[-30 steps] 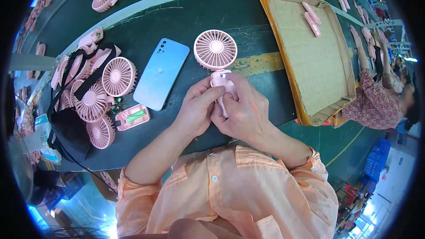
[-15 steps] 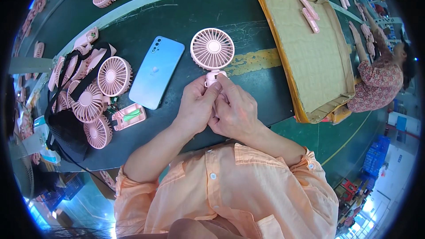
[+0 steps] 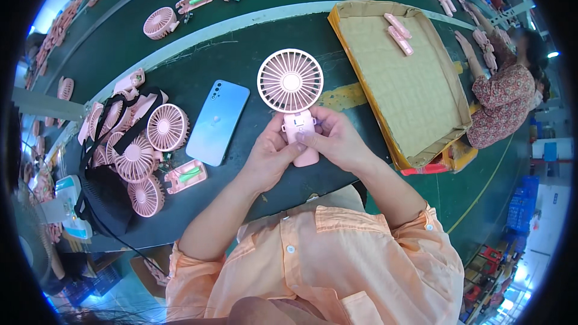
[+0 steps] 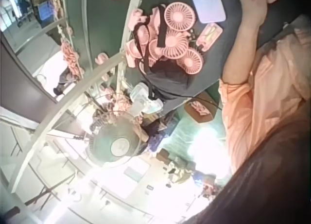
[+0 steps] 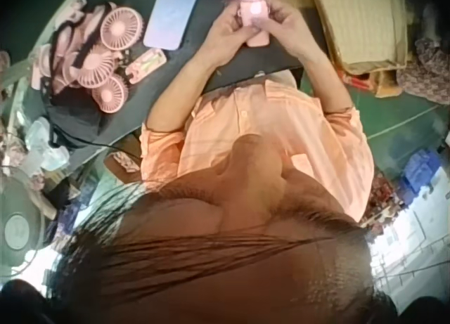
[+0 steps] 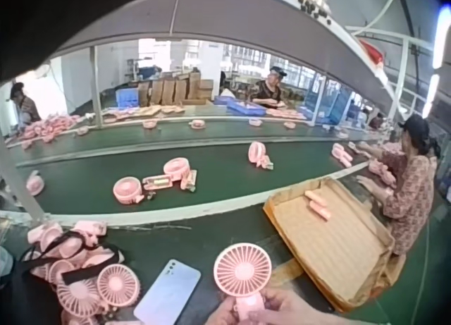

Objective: The person assembles mini handheld fans by connecting components, snapping the casing parts together, testing the fan, and placing finished fans onto a conveyor belt. The person then walks across the workshop, collects fan casing parts in a cardboard tray, brings them back to the workstation, and assembles more mini fans.

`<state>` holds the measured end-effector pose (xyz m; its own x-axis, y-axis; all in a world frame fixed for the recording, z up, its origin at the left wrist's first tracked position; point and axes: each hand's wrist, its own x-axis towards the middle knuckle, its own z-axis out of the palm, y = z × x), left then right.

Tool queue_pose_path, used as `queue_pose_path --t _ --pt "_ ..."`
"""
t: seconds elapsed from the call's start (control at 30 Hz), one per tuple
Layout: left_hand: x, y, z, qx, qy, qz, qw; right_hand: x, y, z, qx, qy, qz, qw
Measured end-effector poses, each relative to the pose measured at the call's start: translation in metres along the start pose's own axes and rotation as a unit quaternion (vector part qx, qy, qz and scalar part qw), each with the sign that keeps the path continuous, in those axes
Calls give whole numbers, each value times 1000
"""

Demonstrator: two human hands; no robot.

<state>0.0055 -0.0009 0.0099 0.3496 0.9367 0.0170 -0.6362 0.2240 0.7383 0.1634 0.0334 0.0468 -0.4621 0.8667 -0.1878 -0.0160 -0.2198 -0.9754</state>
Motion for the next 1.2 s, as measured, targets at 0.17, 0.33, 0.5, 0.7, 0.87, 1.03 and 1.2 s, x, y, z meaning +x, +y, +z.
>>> queue_pose_path --t 0.17,0.33,0.5,0.7,0.87,1.03,1.2 --pt "6 3 4 0 5 -17 1000 5 1 -5 74 19 4 997" --pt "-2 8 -2 8 -4 -19 1000 5 -4 8 101 25 15 994" --pt "1 4 1 49 81 33 995 32 -25 -3 -48 26 1 999" --pt "-1 14 -6 483 106 218 842 169 -95 -56 -380 159 -198 889" --pt "4 21 -14 529 98 216 815 278 -92 -88 -556 290 -156 763" --pt "3 28 -22 550 107 219 799 324 -71 -65 -606 345 -142 702" --pt "7 33 -22 558 103 195 800 374 -78 -52 -596 367 -350 623"
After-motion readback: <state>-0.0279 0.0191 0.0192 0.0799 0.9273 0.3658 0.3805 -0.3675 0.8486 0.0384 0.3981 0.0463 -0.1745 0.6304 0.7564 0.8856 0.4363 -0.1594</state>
